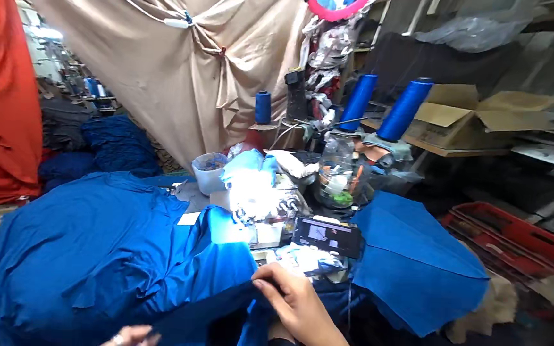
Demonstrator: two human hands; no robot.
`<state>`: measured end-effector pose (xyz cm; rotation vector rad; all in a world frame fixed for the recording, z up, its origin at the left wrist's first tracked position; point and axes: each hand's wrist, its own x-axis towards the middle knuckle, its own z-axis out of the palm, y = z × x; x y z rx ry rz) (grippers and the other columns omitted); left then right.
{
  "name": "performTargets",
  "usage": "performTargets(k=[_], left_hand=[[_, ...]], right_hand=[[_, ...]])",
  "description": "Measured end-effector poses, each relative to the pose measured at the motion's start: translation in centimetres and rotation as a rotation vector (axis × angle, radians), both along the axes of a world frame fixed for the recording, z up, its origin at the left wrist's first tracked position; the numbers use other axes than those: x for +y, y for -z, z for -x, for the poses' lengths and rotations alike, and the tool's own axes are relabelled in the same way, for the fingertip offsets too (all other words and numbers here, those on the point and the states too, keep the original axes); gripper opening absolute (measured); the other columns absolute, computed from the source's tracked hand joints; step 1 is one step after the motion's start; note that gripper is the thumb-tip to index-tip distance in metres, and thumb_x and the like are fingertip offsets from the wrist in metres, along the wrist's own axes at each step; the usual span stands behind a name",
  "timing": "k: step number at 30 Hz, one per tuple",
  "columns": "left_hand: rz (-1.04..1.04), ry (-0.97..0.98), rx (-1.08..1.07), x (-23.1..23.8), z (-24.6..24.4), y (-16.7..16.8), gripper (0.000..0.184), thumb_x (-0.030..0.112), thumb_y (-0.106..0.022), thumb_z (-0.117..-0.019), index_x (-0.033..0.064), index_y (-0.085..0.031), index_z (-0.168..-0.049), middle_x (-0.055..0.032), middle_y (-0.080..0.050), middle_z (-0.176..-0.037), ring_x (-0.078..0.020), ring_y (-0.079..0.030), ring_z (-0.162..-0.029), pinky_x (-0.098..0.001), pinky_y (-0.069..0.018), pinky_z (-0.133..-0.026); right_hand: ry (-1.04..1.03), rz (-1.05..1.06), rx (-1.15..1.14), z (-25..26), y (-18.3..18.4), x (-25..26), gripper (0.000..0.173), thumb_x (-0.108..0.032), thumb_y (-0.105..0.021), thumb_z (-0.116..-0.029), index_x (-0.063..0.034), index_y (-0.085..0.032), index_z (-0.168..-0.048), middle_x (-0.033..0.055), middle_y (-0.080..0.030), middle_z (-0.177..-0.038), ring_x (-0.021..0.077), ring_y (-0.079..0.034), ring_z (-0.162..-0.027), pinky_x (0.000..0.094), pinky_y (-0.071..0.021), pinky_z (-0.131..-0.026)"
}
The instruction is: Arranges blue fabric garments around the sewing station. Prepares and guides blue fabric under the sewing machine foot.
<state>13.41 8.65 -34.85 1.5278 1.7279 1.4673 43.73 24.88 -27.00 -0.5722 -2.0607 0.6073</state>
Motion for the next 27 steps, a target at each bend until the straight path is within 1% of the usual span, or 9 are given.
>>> performTargets(k=[2,5,7,9,12,16,22,25,27], left_hand=[[-0.122,-0.04,0.06,0.4,3.8,-4.2,0.016,0.004,-0.067,-0.0906,0.0006,-0.072,-0.106,-0.0007,-0.076,-0.102,-0.0051,-0.071,-0.094,-0.0279,-0.0595,-0.087],[-0.286,-0.118,0.382,4.0,5.4,-11.0,0.015,0.02,-0.068,-0.0896,0.0136,-0.077,-0.099,0.0056,-0.075,-0.102,-0.0056,-0.07,-0.098,-0.0291,-0.0594,-0.089],[-0.277,-0.077,0.583,8.3,3.9,-14.1,0.013,0.025,-0.07,-0.0903,0.0199,-0.08,-0.098,0.0057,-0.074,-0.1,-0.0131,-0.068,-0.101,-0.0414,-0.0565,-0.09],[-0.192,0.062,0.686,13.8,1.5,-15.1,0.008,0.02,-0.076,-0.0899,0.0172,-0.081,-0.095,0.0002,-0.075,-0.097,-0.0233,-0.067,-0.102,-0.0537,-0.0513,-0.092],[0.025,0.265,0.801,22.1,-1.9,-12.6,0.01,0.019,-0.073,-0.0933,0.013,-0.08,-0.096,-0.0056,-0.077,-0.096,-0.0291,-0.069,-0.101,-0.0571,-0.0488,-0.095],[0.277,0.325,0.791,27.2,-4.6,-8.3,0.017,0.018,-0.066,-0.0977,0.0087,-0.079,-0.102,-0.0128,-0.075,-0.105,-0.0345,-0.065,-0.111,-0.0582,-0.0453,-0.097],[0.197,0.354,0.656,28.0,-3.4,-5.4,0.021,0.026,-0.068,-0.0975,0.0079,-0.079,-0.102,-0.0112,-0.075,-0.104,-0.0301,-0.067,-0.108,-0.0551,-0.0483,-0.099],[0.089,0.299,0.606,27.4,-3.6,-5.6,0.018,0.024,-0.07,-0.0958,0.0092,-0.079,-0.096,-0.0081,-0.075,-0.097,-0.0278,-0.067,-0.103,-0.0522,-0.0476,-0.097],[0.061,0.261,0.601,27.5,-3.9,-5.6,0.016,0.024,-0.071,-0.0949,0.0111,-0.079,-0.094,-0.0064,-0.074,-0.095,-0.0267,-0.066,-0.102,-0.0494,-0.0475,-0.096]], right_hand=[[-0.116,0.16,-0.037,0.8,0.7,-1.9,0.017,-0.012,-0.059,-0.1025,-0.0007,-0.069,-0.11,0.0079,-0.074,-0.091,0.0102,-0.071,-0.079,0.0279,-0.0603,-0.074],[-0.399,0.425,-0.022,1.8,2.2,-4.5,0.025,-0.002,-0.061,-0.0987,0.0077,-0.067,-0.122,0.0166,-0.076,-0.102,0.0171,-0.075,-0.087,0.0344,-0.0617,-0.082],[-0.459,0.563,0.009,2.2,4.0,-4.9,0.03,0.0,-0.062,-0.0979,0.0101,-0.065,-0.125,0.0189,-0.073,-0.115,0.0185,-0.075,-0.097,0.0357,-0.0612,-0.09],[-0.35,0.683,0.026,2.4,6.5,-4.2,0.027,-0.003,-0.064,-0.0962,0.0089,-0.067,-0.121,0.0136,-0.076,-0.107,0.0147,-0.074,-0.093,0.0344,-0.0612,-0.087],[-0.108,0.91,0.02,2.4,11.4,-1.3,0.017,-0.004,-0.065,-0.0943,0.0051,-0.069,-0.108,0.0092,-0.076,-0.09,0.0151,-0.075,-0.081,0.0369,-0.0637,-0.079],[0.114,1.002,-0.185,1.9,16.1,3.0,0.021,-0.008,-0.066,-0.0966,0.007,-0.068,-0.111,0.0165,-0.073,-0.092,0.0225,-0.072,-0.082,0.0416,-0.0609,-0.079],[0.199,0.712,0.147,4.5,13.7,6.5,0.032,-0.02,-0.072,-0.0919,0.001,-0.069,-0.116,0.0091,-0.074,-0.099,0.0116,-0.071,-0.085,0.0309,-0.06,-0.082],[0.35,0.509,0.219,5.8,12.0,7.0,0.02,-0.018,-0.071,-0.0928,0.0007,-0.074,-0.098,0.0065,-0.072,-0.087,0.008,-0.067,-0.079,0.026,-0.0559,-0.077],[0.468,0.342,0.2,5.9,11.9,7.3,0.019,-0.02,-0.073,-0.09,-0.0011,-0.076,-0.091,0.0093,-0.072,-0.087,0.0149,-0.069,-0.08,0.0321,-0.0574,-0.076]])
